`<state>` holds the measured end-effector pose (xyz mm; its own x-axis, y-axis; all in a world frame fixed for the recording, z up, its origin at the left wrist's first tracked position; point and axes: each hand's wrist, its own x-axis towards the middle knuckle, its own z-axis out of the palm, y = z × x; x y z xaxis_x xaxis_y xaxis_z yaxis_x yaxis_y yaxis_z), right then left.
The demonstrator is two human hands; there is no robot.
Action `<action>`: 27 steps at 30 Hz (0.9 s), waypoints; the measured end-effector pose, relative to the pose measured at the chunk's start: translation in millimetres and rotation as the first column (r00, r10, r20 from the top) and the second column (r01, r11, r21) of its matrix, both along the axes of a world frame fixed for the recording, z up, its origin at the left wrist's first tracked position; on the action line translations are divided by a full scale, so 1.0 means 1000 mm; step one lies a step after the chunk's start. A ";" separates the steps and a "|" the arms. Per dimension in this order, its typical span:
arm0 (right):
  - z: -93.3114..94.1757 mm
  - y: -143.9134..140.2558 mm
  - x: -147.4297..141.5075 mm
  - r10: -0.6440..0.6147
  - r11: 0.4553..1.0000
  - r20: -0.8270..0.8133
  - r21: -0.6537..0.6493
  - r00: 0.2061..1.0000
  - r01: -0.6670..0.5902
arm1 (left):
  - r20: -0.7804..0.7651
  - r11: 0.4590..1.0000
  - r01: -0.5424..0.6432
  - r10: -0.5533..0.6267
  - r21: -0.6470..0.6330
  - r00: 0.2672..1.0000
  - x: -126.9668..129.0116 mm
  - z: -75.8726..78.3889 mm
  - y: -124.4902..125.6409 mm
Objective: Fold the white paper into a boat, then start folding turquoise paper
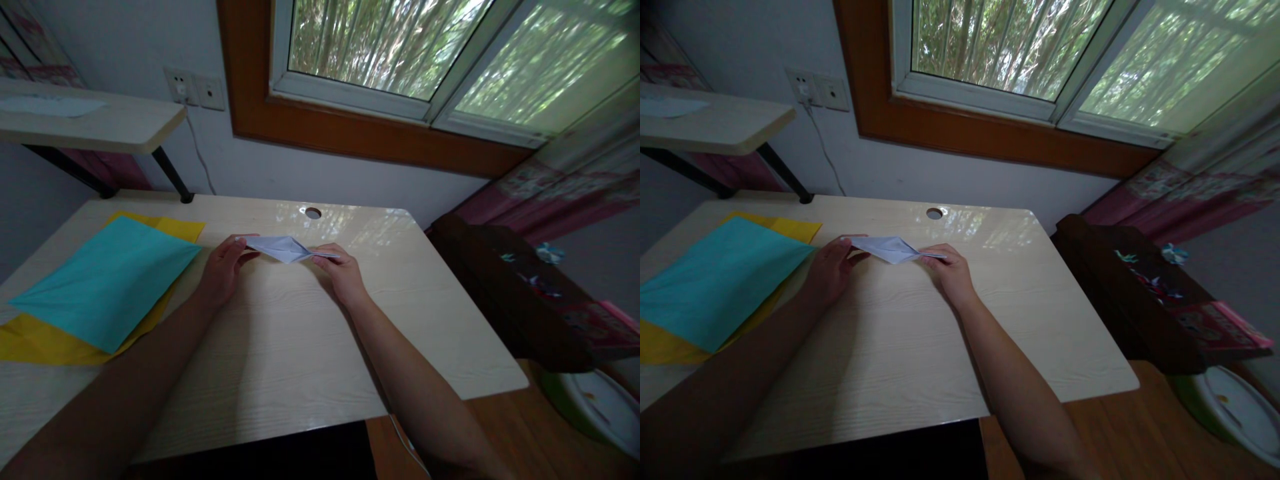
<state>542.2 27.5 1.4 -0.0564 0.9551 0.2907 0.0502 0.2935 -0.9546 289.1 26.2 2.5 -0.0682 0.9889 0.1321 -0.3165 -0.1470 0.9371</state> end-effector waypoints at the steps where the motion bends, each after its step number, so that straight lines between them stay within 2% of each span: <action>1: 0.000 0.000 0.000 0.004 1.000 0.001 0.002 1.000 -0.004 | -0.008 1.000 0.001 -0.001 0.005 1.000 0.000 0.001 0.000; 10: -0.010 0.006 -0.001 0.031 0.997 0.048 0.076 0.998 -0.034 | -0.118 0.999 -0.007 0.013 0.051 0.993 -0.001 -0.004 0.002; 16: -0.008 0.004 -0.003 0.062 0.998 0.053 0.018 0.997 -0.063 | -0.185 0.995 0.021 -0.002 0.100 0.983 -0.002 -0.010 0.003; 22: -0.010 0.004 -0.002 0.096 0.994 0.109 0.042 0.989 -0.101 | -0.289 0.992 0.017 0.019 0.122 0.957 -0.002 -0.009 0.001; 27: -0.006 0.002 -0.003 0.076 0.993 0.186 0.070 0.980 -0.090 | -0.403 0.995 -0.054 0.085 0.089 0.911 0.000 -0.009 0.000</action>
